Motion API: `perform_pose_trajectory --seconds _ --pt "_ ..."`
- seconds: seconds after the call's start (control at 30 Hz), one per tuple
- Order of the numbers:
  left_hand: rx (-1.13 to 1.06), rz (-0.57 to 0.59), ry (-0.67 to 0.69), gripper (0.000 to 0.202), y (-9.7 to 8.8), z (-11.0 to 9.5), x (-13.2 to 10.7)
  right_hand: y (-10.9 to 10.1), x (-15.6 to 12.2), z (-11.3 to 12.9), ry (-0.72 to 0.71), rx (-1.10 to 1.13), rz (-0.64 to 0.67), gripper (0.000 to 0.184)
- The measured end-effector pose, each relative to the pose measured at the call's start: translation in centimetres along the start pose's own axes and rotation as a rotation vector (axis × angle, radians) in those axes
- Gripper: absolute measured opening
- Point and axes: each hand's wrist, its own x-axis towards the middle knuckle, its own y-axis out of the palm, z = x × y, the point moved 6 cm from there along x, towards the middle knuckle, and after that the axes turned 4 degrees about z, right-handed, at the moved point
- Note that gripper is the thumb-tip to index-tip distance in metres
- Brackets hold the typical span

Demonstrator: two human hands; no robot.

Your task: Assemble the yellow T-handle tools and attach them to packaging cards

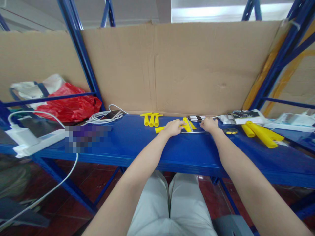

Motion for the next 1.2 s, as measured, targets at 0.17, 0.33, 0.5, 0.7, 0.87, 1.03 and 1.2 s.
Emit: perform_pose_trajectory --seconds 0.17,0.33,0.5,0.7,0.87,1.03,1.2 --pt "0.005 -0.015 -0.004 0.033 -0.1 0.0 0.0 0.5 0.5 -0.2 0.094 0.095 0.09 0.024" --pt "-0.009 -0.025 -0.008 0.032 -0.4 0.0 -0.1 0.6 0.4 -0.2 0.12 0.149 0.126 0.022" --pt "-0.035 -0.048 0.009 0.03 -0.2 0.3 0.1 0.1 0.6 0.4 0.075 0.198 0.076 0.023" --pt "-0.077 -0.111 -0.016 0.033 -0.1 1.1 0.4 -1.3 -0.3 2.9 0.013 0.206 -0.046 0.034" --pt "-0.066 -0.15 -0.122 0.033 -0.5 2.0 0.2 -2.0 -1.9 5.3 0.034 0.188 -0.014 0.04" --pt "-0.044 -0.16 -0.181 0.033 -0.9 2.0 0.0 -1.7 -2.0 6.4 0.042 0.24 0.025 0.039" --pt "-0.009 -0.15 -0.187 0.032 -0.8 1.3 -0.1 -1.2 -1.8 6.5 0.076 0.309 0.094 0.044"
